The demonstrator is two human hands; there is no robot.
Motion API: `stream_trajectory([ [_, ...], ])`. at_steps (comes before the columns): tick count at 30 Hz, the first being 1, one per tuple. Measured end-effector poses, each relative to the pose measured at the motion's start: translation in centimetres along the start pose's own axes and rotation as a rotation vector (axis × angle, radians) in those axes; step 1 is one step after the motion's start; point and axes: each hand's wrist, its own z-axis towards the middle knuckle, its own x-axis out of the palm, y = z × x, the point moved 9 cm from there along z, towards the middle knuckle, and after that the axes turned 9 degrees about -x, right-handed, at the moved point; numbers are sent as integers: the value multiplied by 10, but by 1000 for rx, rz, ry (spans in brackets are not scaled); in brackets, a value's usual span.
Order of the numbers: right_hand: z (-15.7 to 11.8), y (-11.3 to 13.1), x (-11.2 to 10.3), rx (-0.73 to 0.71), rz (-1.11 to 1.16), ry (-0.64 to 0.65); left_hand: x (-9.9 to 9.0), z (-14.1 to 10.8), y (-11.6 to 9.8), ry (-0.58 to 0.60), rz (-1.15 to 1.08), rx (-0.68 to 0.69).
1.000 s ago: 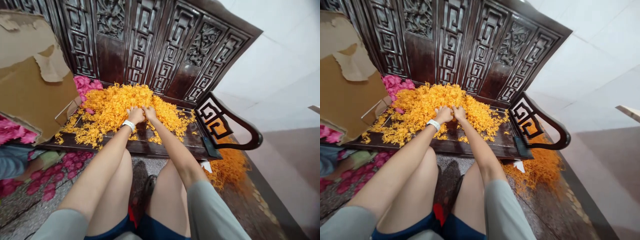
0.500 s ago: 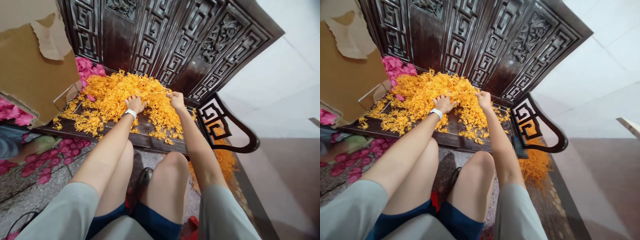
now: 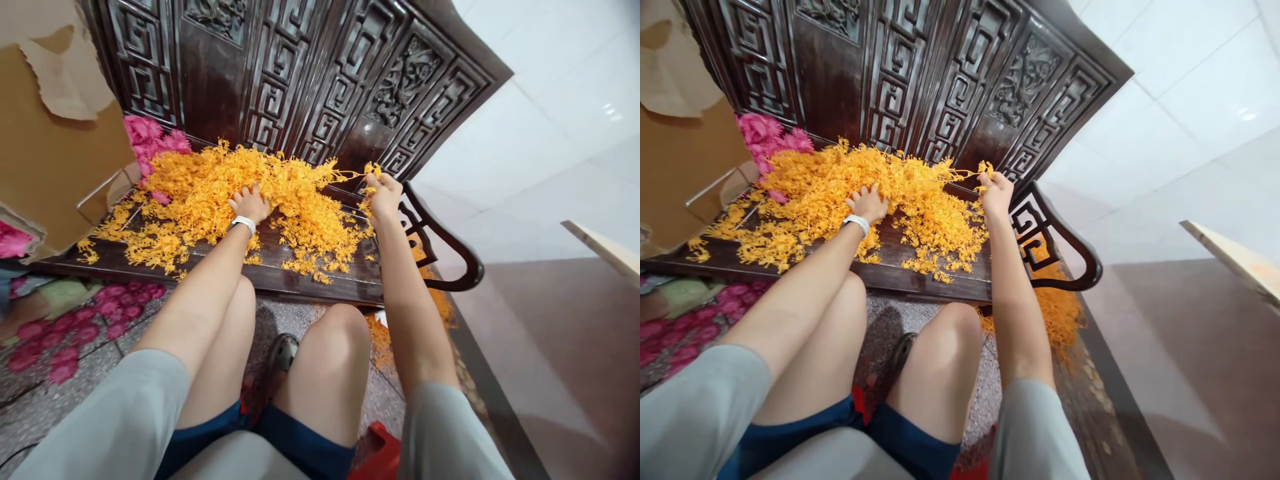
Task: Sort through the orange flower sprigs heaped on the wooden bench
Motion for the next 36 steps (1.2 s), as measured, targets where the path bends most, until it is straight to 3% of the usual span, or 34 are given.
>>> stream_trajectory([
  [5,17,13,-25,-76,-23,-62,1,1,2,-10,29,1],
  [11,46,34,-88,-83,-21,-177,5,4,5,-5,30,1],
  [16,46,57,-141,-25,-10,-289,6,5,5,1,19,-9],
  [21,40,75,-159,-54,-80,-212,5,-3,-7,5,82,15],
  [25,31,78,-150,-81,-51,-156,-6,-28,-34,-34,192,114],
  [29,14,79,-107,-66,30,-49,-39,-77,-83,-151,5,365],
  [33,-12,76,-38,-31,100,125,-49,-119,-127,41,-494,595],
  [36,-35,72,15,-58,51,265,-45,-125,-140,198,-866,620],
])
